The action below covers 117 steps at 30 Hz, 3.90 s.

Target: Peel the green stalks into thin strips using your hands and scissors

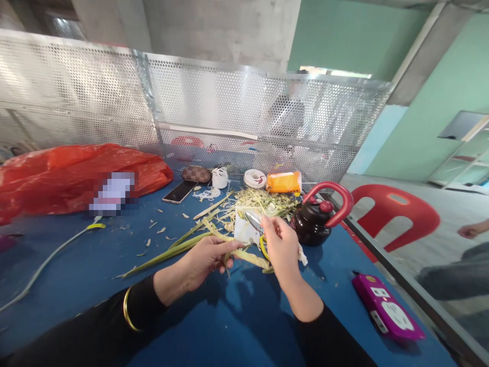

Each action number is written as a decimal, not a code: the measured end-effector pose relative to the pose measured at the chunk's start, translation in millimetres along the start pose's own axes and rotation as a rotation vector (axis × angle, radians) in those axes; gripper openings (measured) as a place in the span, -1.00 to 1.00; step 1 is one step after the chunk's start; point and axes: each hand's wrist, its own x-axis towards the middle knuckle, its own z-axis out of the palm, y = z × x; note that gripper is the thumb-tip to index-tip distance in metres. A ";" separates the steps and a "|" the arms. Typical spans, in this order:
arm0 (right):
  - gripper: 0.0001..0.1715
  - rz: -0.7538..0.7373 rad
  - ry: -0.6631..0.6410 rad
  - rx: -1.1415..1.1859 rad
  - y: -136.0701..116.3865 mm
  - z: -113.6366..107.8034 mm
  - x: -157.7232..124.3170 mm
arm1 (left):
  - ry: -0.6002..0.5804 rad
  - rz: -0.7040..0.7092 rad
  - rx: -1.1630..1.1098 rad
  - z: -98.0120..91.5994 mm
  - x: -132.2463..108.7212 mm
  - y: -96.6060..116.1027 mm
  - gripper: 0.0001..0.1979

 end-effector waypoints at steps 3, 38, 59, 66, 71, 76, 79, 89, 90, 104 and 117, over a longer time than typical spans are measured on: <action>-0.49 0.203 -0.308 0.103 2.7 2.9 1.1 | -0.023 0.027 0.008 -1.6 1.0 -0.8 -0.62; -0.68 0.041 -0.382 0.089 -0.9 32.5 -37.0 | 0.053 0.184 -0.253 -2.9 5.8 0.3 -0.69; -0.73 0.069 -0.478 0.146 -6.1 30.0 -36.9 | 0.073 0.265 -0.166 -7.9 6.8 5.5 -0.79; -0.69 0.028 -0.458 0.151 -3.6 28.1 -38.0 | 0.070 0.305 -0.211 -3.8 5.3 4.2 -0.83; -0.72 -0.026 -0.468 0.151 -7.9 26.7 -39.4 | 0.063 0.256 -0.258 -3.2 4.5 8.5 -0.82; -0.70 -0.040 -0.491 0.118 -7.3 27.0 -38.7 | 0.037 0.257 -0.258 -4.3 6.5 5.2 -0.79; -0.66 -0.018 -0.524 0.104 -7.5 24.9 -34.4 | 0.045 0.263 -0.253 -7.9 8.6 4.9 -0.76; -0.79 0.190 -0.260 0.489 -7.0 23.3 -23.7 | -0.055 0.225 -0.107 -9.9 6.6 3.3 -0.70; -0.80 0.168 -0.268 0.461 -6.8 23.8 -25.1 | -0.034 0.239 -0.092 -9.0 6.7 1.9 -0.71; -0.75 0.090 -0.118 0.372 1.2 16.2 -19.3 | 0.072 0.140 -0.168 -5.4 4.9 8.2 -0.77; -0.70 0.078 -0.185 0.104 -0.3 7.7 -8.2 | 0.091 0.084 -0.154 -12.8 6.3 9.6 -0.77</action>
